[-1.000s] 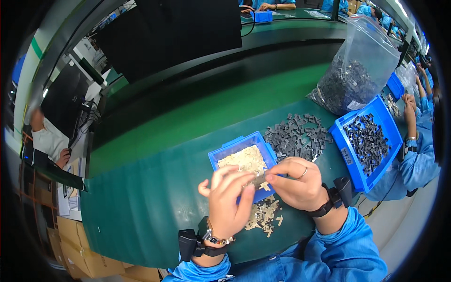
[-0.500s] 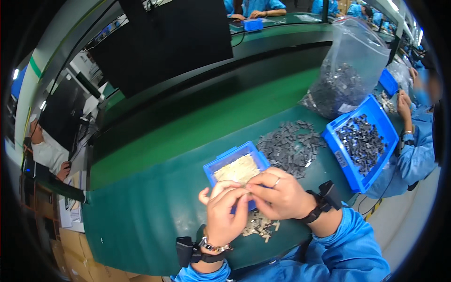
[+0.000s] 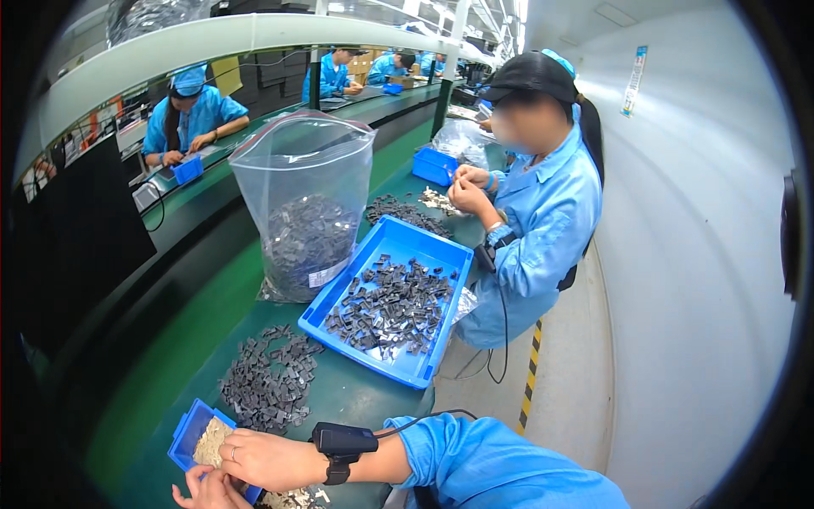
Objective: Sorting small plastic or rubber components into separate bins based on type on an assembly line table.
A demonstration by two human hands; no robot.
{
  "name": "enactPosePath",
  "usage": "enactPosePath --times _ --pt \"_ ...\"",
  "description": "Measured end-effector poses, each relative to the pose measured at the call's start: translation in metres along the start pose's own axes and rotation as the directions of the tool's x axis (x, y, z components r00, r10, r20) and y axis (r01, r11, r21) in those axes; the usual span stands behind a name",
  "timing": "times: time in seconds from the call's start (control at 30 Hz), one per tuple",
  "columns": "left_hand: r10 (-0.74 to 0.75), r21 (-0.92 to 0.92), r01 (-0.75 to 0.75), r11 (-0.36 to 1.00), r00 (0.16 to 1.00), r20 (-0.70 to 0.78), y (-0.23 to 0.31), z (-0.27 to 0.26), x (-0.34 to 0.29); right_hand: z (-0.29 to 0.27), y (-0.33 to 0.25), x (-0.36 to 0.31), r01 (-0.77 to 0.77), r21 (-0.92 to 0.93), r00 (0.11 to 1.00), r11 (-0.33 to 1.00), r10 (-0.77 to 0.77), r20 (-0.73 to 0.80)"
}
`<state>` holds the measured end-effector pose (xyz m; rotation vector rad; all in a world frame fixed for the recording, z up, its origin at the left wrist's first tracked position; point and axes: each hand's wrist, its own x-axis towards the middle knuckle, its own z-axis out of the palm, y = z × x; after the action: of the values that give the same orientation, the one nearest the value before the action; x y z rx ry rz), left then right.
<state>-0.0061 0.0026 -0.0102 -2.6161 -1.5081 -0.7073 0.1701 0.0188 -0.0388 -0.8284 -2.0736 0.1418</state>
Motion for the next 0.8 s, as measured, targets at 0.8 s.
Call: enactPosePath --times 0.8 --pt "-0.286 -0.071 0.28 0.957 0.953 -0.096 -0.015 0.003 -0.002 0.001 0.0 -0.004 -0.117 -0.007 0.985 0.993 0.115 -0.125"
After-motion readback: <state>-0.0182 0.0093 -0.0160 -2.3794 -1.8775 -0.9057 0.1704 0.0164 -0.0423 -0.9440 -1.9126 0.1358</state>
